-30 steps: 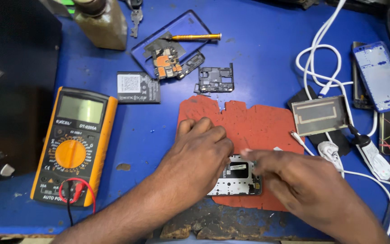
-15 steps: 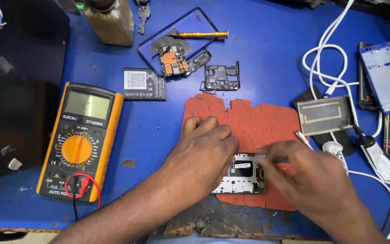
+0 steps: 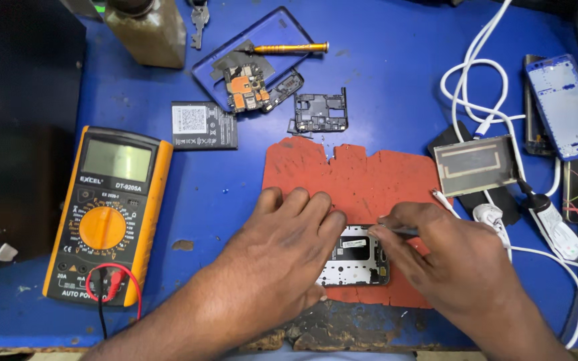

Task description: The person uses a screwdriver to remove screws from the back of a disassembled smartphone. After removing the screws, the person connects a charging cable to the phone and observes the screen lighting up to show a charging indicator.

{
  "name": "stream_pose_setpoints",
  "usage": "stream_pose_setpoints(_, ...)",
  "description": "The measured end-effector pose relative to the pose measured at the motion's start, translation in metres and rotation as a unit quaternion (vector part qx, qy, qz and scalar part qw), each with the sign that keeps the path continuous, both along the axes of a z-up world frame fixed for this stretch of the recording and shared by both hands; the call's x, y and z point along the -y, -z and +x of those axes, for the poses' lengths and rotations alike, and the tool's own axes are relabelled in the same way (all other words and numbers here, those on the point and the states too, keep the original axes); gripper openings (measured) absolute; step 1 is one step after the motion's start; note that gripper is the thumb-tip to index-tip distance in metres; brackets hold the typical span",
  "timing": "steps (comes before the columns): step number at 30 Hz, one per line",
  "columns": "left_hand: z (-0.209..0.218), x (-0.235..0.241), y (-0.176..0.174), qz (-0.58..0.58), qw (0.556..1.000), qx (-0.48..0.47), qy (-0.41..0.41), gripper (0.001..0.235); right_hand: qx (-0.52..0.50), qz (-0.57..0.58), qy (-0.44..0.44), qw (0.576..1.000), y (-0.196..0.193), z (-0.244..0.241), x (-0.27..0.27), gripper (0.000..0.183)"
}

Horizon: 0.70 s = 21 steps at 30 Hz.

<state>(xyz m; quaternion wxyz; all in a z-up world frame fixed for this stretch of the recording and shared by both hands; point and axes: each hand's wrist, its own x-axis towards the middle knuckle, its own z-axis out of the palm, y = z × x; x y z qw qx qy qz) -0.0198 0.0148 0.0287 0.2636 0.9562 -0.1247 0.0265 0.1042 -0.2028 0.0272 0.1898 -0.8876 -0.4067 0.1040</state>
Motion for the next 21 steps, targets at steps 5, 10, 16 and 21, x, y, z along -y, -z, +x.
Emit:
stream_pose_setpoints(5, 0.004, 0.003, 0.000, 0.004, 0.999, -0.040, 0.002, 0.055, -0.100, 0.193, 0.049, 0.975, -0.011, 0.010, -0.014, 0.036)
stream_pose_setpoints(10, 0.007, 0.007, 0.005, -0.046, 0.999, 0.010, -0.023, 0.060, -0.203, 0.360, 0.055, 0.909, 0.018, 0.041, -0.043, 0.039)
stream_pose_setpoints(16, 0.006, 0.004, 0.013, -0.145, 0.983, 0.018, -0.107, 0.050, -0.241, 0.364, 0.050, 0.898, 0.039, 0.047, -0.052, 0.041)
stream_pose_setpoints(21, 0.010, 0.005, 0.017, -0.202, 0.956, 0.038, -0.211, 0.026, -0.254, 0.377, 0.083, 0.887, 0.009, 0.023, -0.037, 0.041)
